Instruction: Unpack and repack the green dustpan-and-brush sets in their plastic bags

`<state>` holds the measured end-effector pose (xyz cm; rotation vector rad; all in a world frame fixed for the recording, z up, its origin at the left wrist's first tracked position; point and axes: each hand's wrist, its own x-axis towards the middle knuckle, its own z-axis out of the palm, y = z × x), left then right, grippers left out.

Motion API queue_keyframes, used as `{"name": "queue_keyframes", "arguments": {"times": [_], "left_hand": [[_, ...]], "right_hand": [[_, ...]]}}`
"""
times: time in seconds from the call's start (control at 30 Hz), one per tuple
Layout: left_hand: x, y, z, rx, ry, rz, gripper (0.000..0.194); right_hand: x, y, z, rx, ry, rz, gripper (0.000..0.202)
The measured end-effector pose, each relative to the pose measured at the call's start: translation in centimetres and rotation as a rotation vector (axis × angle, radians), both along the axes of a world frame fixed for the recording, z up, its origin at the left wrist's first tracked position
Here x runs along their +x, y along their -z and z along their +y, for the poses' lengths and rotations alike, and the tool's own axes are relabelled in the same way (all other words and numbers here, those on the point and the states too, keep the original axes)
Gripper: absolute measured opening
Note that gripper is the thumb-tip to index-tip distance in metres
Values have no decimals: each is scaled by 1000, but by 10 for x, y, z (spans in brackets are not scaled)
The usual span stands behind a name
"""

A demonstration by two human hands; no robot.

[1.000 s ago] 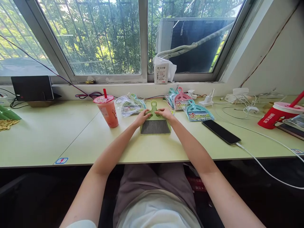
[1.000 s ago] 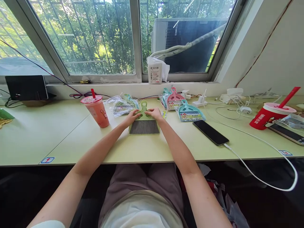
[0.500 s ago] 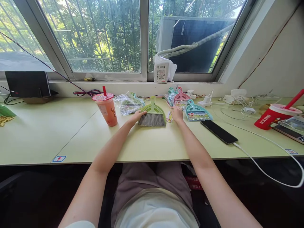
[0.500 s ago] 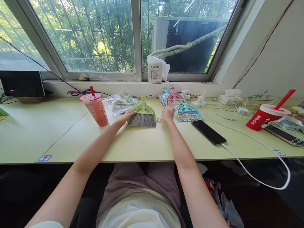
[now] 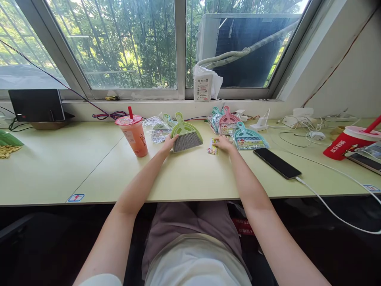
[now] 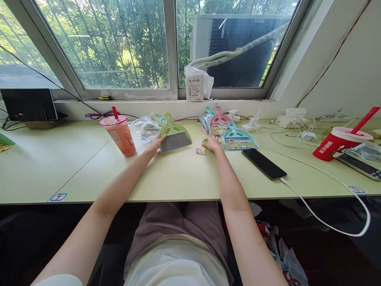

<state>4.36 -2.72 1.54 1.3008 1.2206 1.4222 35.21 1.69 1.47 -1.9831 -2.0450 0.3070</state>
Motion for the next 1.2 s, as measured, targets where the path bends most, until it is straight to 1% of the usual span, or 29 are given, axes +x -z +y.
{"name": "queue_keyframes", "arguments": {"times": [0.13,0.23,0.3,0.37,0.4,0.43,0.53,0.6,0.67,0.73,0.77,0.83,0.93,1.0,1.03,1.1,1.17,1.2], "left_hand": [[-1,2,3,-7,15,20,44],[-2,4,3,-13,17,14,46],[-2,6,3,-26,18,2,47],[-3,6,3,-32,21,-3,49],[-2,6,3,-33,20,-1,50],[-2,6,3,-35,16,2,51],[-2,5,3,-33,-18,12,49],[-2,5,4,-19,-40,10,45],[-2,5,5,-9,-62,3,41],[-3,6,6,-9,-83,-3,38],[-3,7,6,-9,-93,-3,37],[-4,8,8,-9,-108,0,38],[-5,9,10,-5,-115,-9,40],[-3,10,10,-3,-110,-16,41],[-2,10,10,-4,-108,-17,41],[2,9,7,-22,-99,-32,42],[9,8,3,-60,-49,-88,45],[12,7,0,-85,-11,-129,46]], "right_hand": [[-6,2,-2,19,-17,9,33],[-14,2,-3,55,-43,6,29],[-19,2,-4,76,-44,27,33],[-22,1,-4,59,-21,67,48],[-23,0,-3,41,-8,85,52],[-23,0,-3,25,0,101,51],[-19,-1,-1,55,22,196,29],[-16,-1,0,114,27,358,24],[-16,-2,-1,126,-32,587,32],[-18,-3,-5,47,-165,801,42],[-19,-4,-8,-13,-237,875,46],[-21,-8,-14,-152,-363,943,50],[-22,-18,-24,-372,-526,941,48],[-22,-27,-29,-470,-623,951,47],[-23,-32,-31,-490,-662,964,49],[-27,-39,-35,-477,-710,975,52],[-35,-41,-36,-391,-689,954,52],[-40,-40,-36,-336,-649,927,51]]}}
